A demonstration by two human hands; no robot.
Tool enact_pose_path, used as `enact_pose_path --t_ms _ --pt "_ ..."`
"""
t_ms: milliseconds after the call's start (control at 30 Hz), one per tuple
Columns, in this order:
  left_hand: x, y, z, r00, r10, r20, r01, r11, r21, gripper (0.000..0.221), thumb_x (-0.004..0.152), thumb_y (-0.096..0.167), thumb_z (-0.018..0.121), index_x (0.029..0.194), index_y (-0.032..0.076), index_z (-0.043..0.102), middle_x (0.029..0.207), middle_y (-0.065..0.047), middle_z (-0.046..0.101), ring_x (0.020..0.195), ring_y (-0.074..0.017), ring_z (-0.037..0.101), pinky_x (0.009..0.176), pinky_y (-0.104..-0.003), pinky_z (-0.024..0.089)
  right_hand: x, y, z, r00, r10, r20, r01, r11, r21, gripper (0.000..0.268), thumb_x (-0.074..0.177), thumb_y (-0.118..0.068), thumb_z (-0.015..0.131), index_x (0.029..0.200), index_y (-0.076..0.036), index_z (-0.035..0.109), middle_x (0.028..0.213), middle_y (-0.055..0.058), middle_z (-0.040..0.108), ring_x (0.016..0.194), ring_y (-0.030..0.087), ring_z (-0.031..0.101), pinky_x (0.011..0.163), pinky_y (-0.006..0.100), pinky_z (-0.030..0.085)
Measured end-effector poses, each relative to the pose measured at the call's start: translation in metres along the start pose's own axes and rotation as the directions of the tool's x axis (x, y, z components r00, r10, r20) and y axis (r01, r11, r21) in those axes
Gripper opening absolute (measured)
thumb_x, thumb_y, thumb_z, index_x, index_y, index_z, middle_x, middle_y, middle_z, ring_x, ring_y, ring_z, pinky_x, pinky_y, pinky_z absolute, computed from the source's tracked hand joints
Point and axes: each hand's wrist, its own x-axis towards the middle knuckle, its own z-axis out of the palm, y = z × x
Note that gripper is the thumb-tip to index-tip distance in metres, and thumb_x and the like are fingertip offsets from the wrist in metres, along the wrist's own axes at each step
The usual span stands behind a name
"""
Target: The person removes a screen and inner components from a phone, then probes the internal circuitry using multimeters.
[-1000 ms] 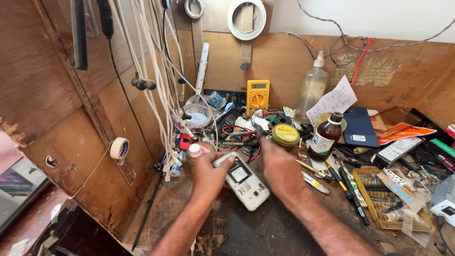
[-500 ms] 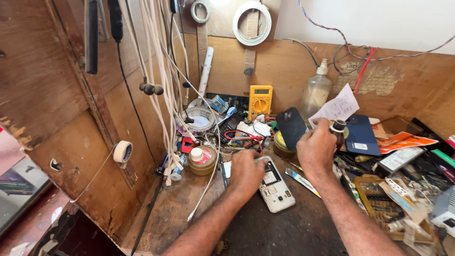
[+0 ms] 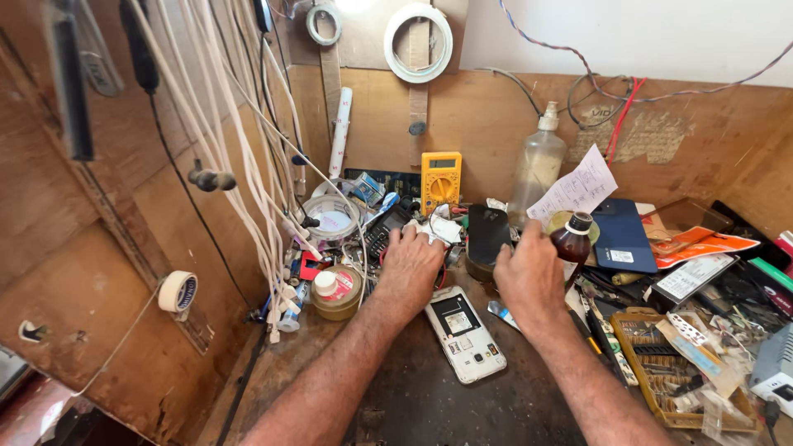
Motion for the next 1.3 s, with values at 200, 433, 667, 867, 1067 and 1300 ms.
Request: enact_pose_path --t_ms 200,433,667,867,1067,1300 --pt "0.003 -0.008 -0.001 0.993 0.088 0.083 -0.094 0.993 0.069 0.017 0.079 0.009 0.073 0.095 0.007 0.069 0.091 -0.012 0.072 0.104 -0.0290 0.059 0.090 -0.044 0.041 -0.032 -0.007 -0.005 0.962 -0.194 -0.190 0.212 0.974 0.079 0.041 0.091 -0.009 0.071 0.125 0.008 0.055 0.099 0.027 0.068 0.085 0.042 0.070 0.073 0.051 0.056" --pt "0.003 -0.014 -0.034 0.999 0.010 -0.038 -0.007 0.998 0.065 0.020 0.071 0.001 0.073 0.091 0.007 0.070 0.095 -0.011 0.070 0.098 -0.0272 0.063 0.083 -0.040 0.048 -0.068 -0.007 -0.007 0.946 -0.063 -0.317 0.223 0.838 0.498 0.029 0.097 -0.008 0.067 0.123 0.003 0.062 0.095 0.010 0.070 0.066 0.008 0.064 0.051 0.025 0.052" --pt "-0.024 0.008 -0.063 0.979 -0.022 -0.201 -0.033 0.963 -0.268 0.020 0.081 0.002 0.071 0.101 0.005 0.070 0.104 -0.012 0.068 0.087 -0.0307 0.072 0.068 -0.042 0.057 -0.070 -0.010 -0.008 0.989 0.098 0.113 -0.148 0.528 0.836 0.029 0.100 -0.023 0.057 0.118 -0.001 0.064 0.083 0.002 0.070 0.054 0.007 0.056 0.040 0.026 0.047" --pt "-0.050 0.031 -0.061 0.953 0.055 -0.299 -0.189 0.877 -0.442 0.036 0.082 -0.003 0.066 0.117 0.004 0.070 0.122 -0.014 0.064 0.109 -0.0325 0.068 0.089 -0.041 0.056 -0.067 0.004 -0.006 0.816 -0.087 0.572 -0.558 0.142 0.818 0.032 0.102 -0.028 0.060 0.112 0.001 0.067 0.070 -0.001 0.057 0.051 0.007 0.052 0.039 0.024 0.043" --pt "-0.060 0.043 -0.067 0.946 -0.005 -0.323 -0.205 0.764 -0.612 0.046 0.078 -0.011 0.061 0.122 -0.001 0.068 0.138 -0.018 0.061 0.128 -0.0374 0.060 0.107 -0.044 0.049 -0.066 0.012 -0.005 0.783 -0.138 0.607 -0.592 0.136 0.794 0.026 0.094 -0.015 0.069 0.115 0.001 0.067 0.074 0.000 0.062 0.054 0.007 0.054 0.041 0.024 0.043" --pt "-0.051 0.060 -0.073 0.890 -0.339 -0.303 -0.038 0.608 -0.793 0.017 0.092 -0.005 0.069 0.108 0.002 0.070 0.129 -0.013 0.070 0.123 -0.0297 0.069 0.104 -0.039 0.054 -0.062 0.018 0.000 0.836 -0.086 0.541 -0.509 0.243 0.825 0.031 0.093 -0.007 0.068 0.122 0.003 0.065 0.081 0.007 0.070 0.057 0.007 0.057 0.044 0.024 0.044"
